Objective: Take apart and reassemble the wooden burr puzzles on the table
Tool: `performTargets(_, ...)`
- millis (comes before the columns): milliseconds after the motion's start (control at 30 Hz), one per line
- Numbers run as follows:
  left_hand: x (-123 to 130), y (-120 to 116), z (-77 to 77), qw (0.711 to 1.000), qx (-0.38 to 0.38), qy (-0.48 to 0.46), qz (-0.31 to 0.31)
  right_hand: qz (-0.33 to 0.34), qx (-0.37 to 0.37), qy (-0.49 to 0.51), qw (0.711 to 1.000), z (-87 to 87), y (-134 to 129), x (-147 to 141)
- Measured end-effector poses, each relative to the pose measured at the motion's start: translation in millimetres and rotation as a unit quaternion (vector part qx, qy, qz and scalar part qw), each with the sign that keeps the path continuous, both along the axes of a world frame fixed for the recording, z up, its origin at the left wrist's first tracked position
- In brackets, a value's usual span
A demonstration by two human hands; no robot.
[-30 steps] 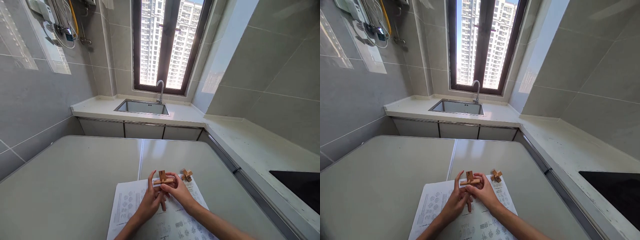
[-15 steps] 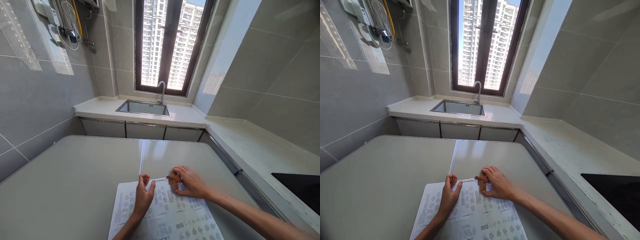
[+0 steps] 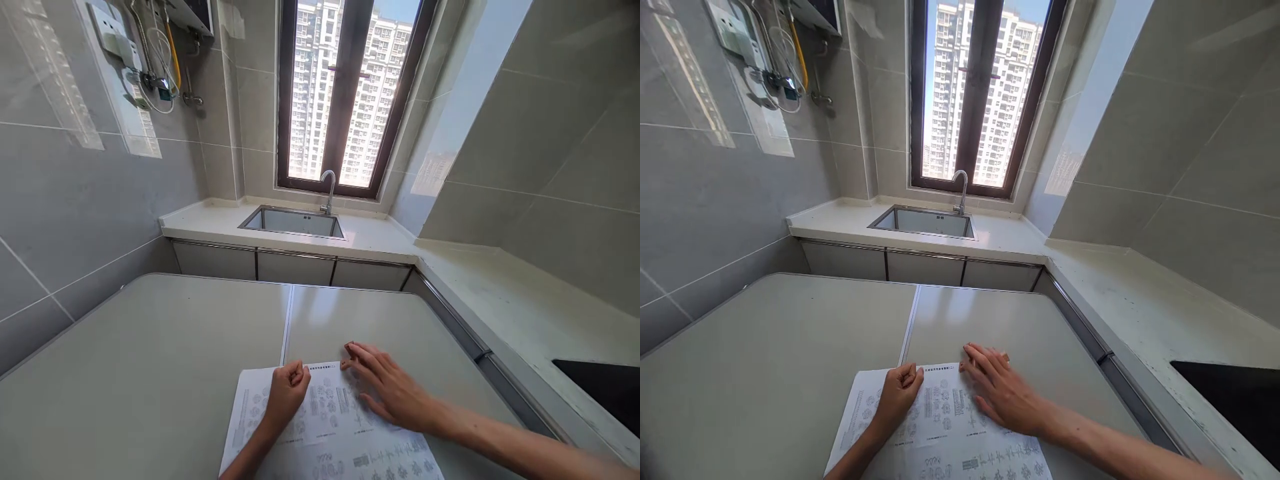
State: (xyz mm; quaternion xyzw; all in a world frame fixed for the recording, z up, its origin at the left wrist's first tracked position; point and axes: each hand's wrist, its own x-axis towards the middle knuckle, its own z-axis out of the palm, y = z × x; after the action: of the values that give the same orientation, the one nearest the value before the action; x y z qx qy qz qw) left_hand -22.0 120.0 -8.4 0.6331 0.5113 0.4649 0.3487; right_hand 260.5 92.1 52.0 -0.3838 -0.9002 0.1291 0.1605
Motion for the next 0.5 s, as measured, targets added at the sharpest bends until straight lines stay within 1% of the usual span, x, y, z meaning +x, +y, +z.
performTargets(67, -9, -6, -0.8, 0.999, 0.021, 0.036, -0.024, 0.041, -0.032, -0.019, 0.998, 0.2, -19, 2)
performTargets(100, -17, -11, -0.9, 0.998, 0.031, 0.057, -0.024, 0.058, -0.053, -0.027, 0.997, -0.9, -28, 4)
performTargets(200, -51, -33, 2.5, 0.983, 0.077, 0.163, -0.027, 0.095, -0.098, -0.032, 0.99, -12.0, -49, 17)
performTargets(233, -65, -42, 4.7, 0.974, 0.102, 0.202, -0.024, 0.106, -0.107, -0.024, 0.988, -18.3, -54, 23)
performTargets(300, -96, -64, 8.8, 0.954, 0.12, 0.269, -0.053, 0.111, -0.109, -0.007, 0.988, -33.9, -61, 37)
performTargets(367, -126, -85, 8.2, 0.934, 0.136, 0.326, -0.054, 0.11, -0.11, -0.006, 0.988, -50.9, -66, 50)
performTargets(433, -151, -101, 0.2, 0.913, 0.155, 0.376, -0.041, 0.1, -0.117, -0.023, 0.988, -67.2, -70, 61)
performTargets(500, -168, -111, -12.8, 0.893, 0.178, 0.411, -0.043, 0.096, -0.118, -0.032, 0.988, -81.9, -72, 69)
